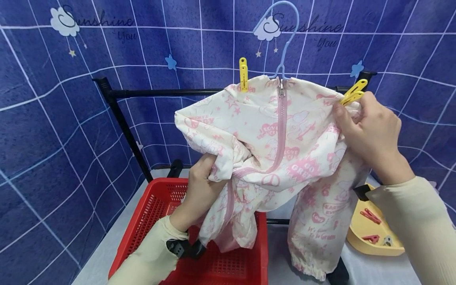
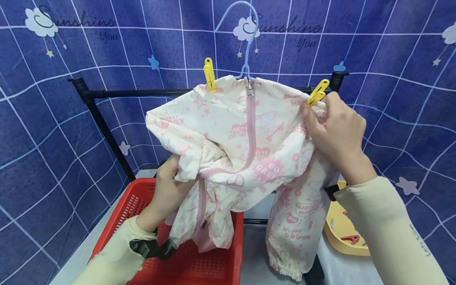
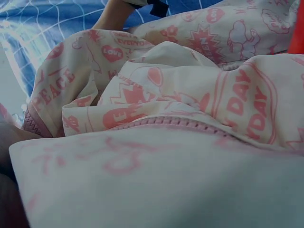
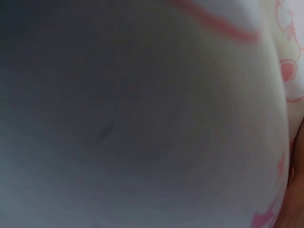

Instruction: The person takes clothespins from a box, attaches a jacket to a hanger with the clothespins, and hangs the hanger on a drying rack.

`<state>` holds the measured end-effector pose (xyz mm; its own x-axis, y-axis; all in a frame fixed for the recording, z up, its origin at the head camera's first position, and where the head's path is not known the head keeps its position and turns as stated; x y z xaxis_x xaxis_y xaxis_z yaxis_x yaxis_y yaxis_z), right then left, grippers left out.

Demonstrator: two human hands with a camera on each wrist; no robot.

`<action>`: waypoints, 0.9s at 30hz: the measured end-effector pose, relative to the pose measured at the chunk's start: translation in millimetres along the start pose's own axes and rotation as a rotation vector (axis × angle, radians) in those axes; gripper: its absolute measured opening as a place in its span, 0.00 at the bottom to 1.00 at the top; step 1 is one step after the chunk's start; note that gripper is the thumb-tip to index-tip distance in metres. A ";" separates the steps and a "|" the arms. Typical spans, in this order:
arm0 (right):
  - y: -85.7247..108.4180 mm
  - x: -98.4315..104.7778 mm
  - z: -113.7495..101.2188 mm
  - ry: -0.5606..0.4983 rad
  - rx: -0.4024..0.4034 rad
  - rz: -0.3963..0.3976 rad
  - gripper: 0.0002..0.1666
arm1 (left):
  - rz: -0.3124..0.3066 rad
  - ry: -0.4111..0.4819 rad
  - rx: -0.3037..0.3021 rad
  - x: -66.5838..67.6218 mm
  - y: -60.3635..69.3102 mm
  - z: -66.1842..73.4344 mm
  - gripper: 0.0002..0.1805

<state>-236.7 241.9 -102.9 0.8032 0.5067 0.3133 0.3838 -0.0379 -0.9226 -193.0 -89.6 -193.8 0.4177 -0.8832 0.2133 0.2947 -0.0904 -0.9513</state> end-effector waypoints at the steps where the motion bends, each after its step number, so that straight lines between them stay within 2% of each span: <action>1: -1.1 1.6 0.7 0.000 -0.006 0.008 0.30 | 0.007 0.005 -0.007 -0.3 -1.6 0.9 0.18; 7: -8.6 10.9 5.2 0.014 -0.033 0.055 0.31 | 0.042 0.027 -0.055 -2.4 -12.1 8.1 0.17; 16: -20.8 22.0 16.8 0.050 -0.053 0.106 0.32 | 0.109 0.040 -0.165 -6.4 -28.4 25.1 0.14; 22: -28.0 31.2 20.1 0.078 -0.057 0.107 0.34 | 0.119 0.049 -0.232 -14.0 -36.6 37.9 0.13; 27: -32.8 38.4 24.2 0.102 -0.079 0.118 0.34 | 0.097 0.052 -0.278 -22.6 -41.7 47.8 0.15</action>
Point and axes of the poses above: each hand's wrist, its own y-axis away from the middle knuckle, its own x-axis out of the back of the hand, z = x × y, the point moved 8 cm from there along -y, towards the middle knuckle, and after that the axes turned 2 degrees about z, right-handed, at the moved point
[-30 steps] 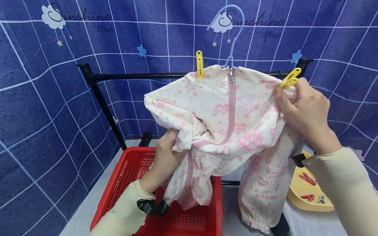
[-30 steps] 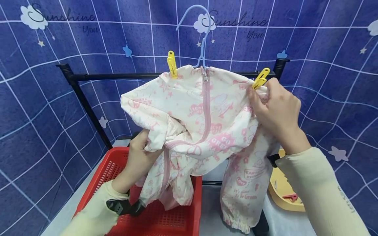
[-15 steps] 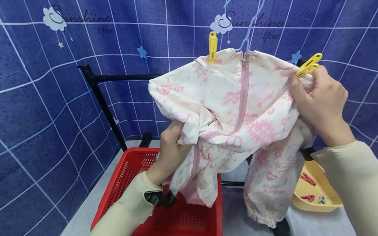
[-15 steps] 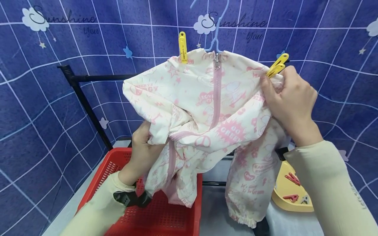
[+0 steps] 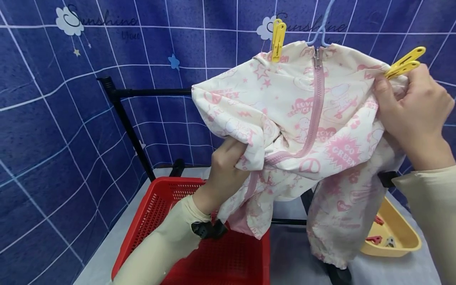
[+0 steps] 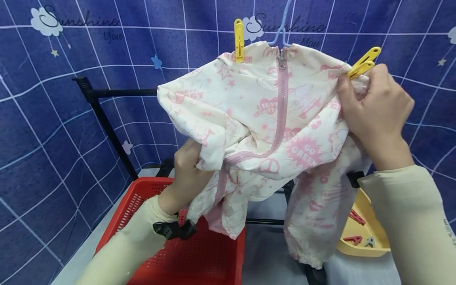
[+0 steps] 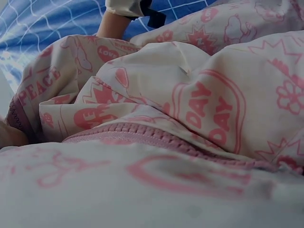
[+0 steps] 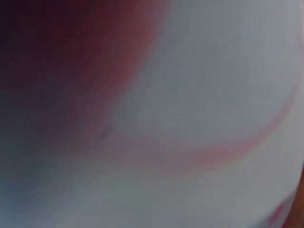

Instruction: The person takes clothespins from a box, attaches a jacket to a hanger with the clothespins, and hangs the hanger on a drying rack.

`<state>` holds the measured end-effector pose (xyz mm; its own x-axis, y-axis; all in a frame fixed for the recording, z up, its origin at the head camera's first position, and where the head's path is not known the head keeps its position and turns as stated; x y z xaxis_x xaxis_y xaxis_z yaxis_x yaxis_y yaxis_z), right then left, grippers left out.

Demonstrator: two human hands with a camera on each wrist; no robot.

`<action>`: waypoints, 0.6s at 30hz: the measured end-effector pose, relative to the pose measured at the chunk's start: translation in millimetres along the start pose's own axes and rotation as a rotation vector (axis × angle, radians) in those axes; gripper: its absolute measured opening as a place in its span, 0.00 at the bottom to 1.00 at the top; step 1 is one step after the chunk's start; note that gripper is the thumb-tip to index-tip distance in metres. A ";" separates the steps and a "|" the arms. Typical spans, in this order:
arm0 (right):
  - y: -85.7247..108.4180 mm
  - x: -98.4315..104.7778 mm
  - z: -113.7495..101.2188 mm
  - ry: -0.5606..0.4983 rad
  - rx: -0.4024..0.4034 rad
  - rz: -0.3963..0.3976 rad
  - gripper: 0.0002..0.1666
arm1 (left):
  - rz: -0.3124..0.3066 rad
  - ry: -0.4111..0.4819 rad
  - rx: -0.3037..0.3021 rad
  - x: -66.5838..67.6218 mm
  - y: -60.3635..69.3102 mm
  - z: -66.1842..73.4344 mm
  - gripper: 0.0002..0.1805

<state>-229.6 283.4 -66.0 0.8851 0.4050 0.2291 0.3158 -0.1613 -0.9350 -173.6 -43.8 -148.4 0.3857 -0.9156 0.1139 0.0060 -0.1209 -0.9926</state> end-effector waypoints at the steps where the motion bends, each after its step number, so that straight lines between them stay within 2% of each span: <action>1: -1.3 1.4 1.7 -0.004 -0.005 0.010 0.33 | -0.006 0.003 -0.008 -2.1 -1.1 1.0 0.15; 3: -3.8 3.7 5.9 -0.018 -0.038 0.019 0.24 | -0.014 0.008 -0.023 -6.3 -3.1 2.5 0.14; 6: -7.0 6.0 12.1 -0.052 -0.129 0.003 0.11 | -0.027 0.020 -0.040 -11.6 -5.9 4.2 0.13; 9: -7.6 7.6 16.0 -0.098 -0.212 -0.031 0.12 | -0.037 0.029 -0.054 -15.9 -8.6 6.3 0.13; 15: -6.7 8.4 24.9 -0.208 -0.270 -0.025 0.08 | -0.027 0.041 -0.083 -21.6 -15.6 13.0 0.11; 18: -6.6 6.8 33.3 -0.254 -0.336 -0.018 0.09 | -0.023 0.042 -0.105 -25.4 -19.0 15.9 0.10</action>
<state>-237.0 317.2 -67.3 0.7795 0.6125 0.1311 0.4612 -0.4196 -0.7818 -168.9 -12.2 -133.0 0.3476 -0.9271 0.1400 -0.0829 -0.1791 -0.9803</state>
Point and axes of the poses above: each hand's wrist, its own y-axis away from the middle knuckle, its own x-axis out of the back of the hand, z = x × y, the point moved 8 cm from there along -y, towards the middle knuckle, and after that the axes turned 2 degrees about z, right-handed, at the moved point
